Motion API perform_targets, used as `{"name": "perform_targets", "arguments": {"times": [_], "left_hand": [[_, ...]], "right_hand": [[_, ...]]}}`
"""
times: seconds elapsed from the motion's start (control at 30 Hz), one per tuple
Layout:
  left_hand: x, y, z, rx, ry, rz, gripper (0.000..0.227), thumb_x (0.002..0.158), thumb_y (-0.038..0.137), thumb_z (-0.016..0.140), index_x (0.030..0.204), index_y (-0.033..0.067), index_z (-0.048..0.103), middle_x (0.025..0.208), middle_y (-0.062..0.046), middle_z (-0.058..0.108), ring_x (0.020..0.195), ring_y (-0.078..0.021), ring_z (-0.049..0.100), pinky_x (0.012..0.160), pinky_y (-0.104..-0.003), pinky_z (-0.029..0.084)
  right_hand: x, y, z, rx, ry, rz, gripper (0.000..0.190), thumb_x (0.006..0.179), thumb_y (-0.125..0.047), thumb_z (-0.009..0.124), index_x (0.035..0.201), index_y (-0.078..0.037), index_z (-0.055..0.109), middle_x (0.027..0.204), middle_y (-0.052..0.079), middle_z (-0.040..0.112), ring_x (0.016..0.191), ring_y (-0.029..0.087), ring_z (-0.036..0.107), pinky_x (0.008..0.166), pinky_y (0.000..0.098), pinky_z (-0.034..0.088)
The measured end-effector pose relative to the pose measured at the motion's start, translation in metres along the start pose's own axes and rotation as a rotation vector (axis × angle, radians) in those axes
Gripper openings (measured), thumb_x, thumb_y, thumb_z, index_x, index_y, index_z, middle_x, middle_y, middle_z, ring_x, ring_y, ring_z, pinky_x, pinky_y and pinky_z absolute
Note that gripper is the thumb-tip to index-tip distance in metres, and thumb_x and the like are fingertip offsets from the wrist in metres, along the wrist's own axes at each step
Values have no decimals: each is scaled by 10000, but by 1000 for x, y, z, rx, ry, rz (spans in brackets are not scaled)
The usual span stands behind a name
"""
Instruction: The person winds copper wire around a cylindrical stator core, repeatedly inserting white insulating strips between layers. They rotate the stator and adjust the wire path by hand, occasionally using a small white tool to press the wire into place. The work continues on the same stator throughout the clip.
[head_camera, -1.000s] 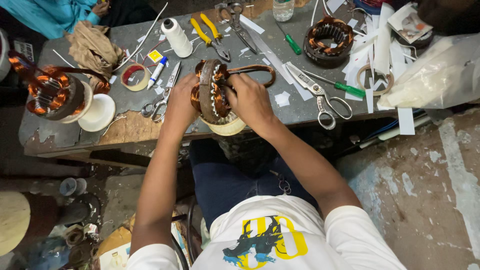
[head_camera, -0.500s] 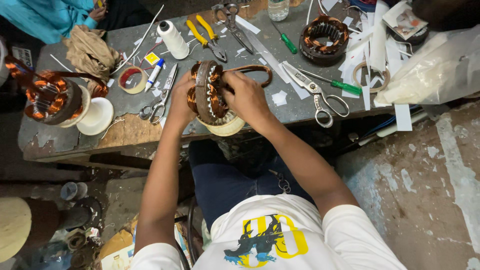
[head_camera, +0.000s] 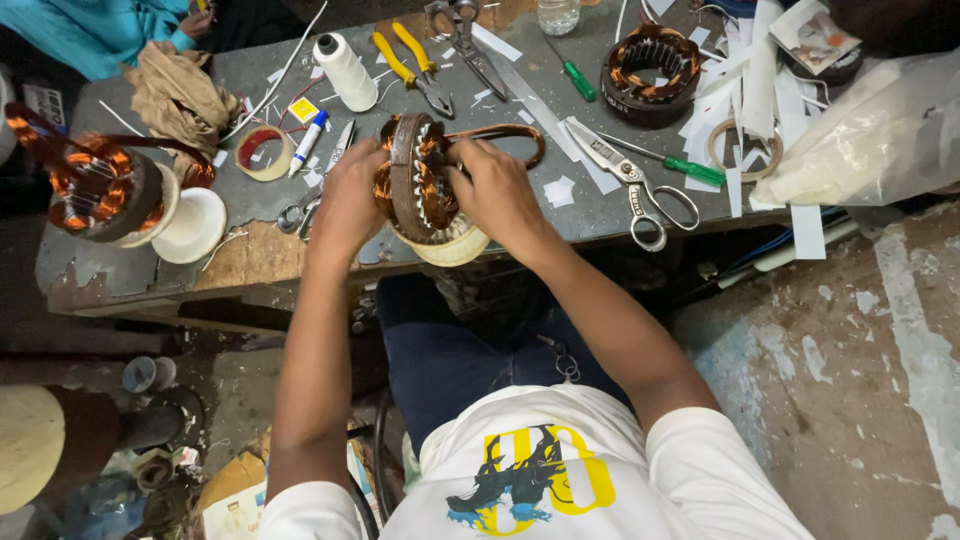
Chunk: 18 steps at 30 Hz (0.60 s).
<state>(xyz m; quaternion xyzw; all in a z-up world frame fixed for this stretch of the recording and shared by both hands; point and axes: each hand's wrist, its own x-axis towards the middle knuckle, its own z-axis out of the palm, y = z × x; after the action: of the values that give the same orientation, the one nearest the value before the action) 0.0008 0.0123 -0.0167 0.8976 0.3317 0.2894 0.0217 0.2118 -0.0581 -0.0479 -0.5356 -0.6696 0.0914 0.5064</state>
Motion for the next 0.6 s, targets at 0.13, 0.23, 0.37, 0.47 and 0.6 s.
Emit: {"name": "perform_targets", "arguments": {"times": [0.13,0.23,0.37,0.47,0.6], "left_hand": [[-2,-2,3,33,-17,-70,482,637,-133,706,1111,-48,723,1225,-246,689,1137,-425,653,1009,-436,506],[-6,5,9,-27,71,-140,541,678,-208,626,1190,-57,719,1223,-219,688,1164,-413,650,1019,-434,521],[-5,10,5,-93,13,-100,390,677,-130,710,1058,-48,717,1070,-211,674,1039,-422,632,913,-452,511],[-1,16,2,-36,85,-52,416,672,-125,681,1074,-27,721,1060,-193,677,1038,-402,639,909,-439,520],[-3,19,3,-63,95,-127,344,715,-87,720,1056,-54,699,1035,-218,651,1000,-415,612,868,-457,503]], "right_hand": [[3,-4,2,-55,20,19,199,869,-95,737,1014,-2,637,994,191,717,883,402,698,766,488,539],[1,-1,-3,-82,-7,-9,180,862,-110,747,994,-24,661,960,190,716,877,405,701,763,487,545],[-2,2,-3,-62,27,-29,103,899,-104,731,987,-64,695,929,165,724,853,381,717,764,476,560],[3,0,4,-79,36,1,142,892,-95,719,988,-11,656,917,183,718,820,384,715,721,486,553],[3,6,6,-116,-36,-23,189,887,-110,735,978,16,627,875,210,704,814,405,707,704,500,543]]}}
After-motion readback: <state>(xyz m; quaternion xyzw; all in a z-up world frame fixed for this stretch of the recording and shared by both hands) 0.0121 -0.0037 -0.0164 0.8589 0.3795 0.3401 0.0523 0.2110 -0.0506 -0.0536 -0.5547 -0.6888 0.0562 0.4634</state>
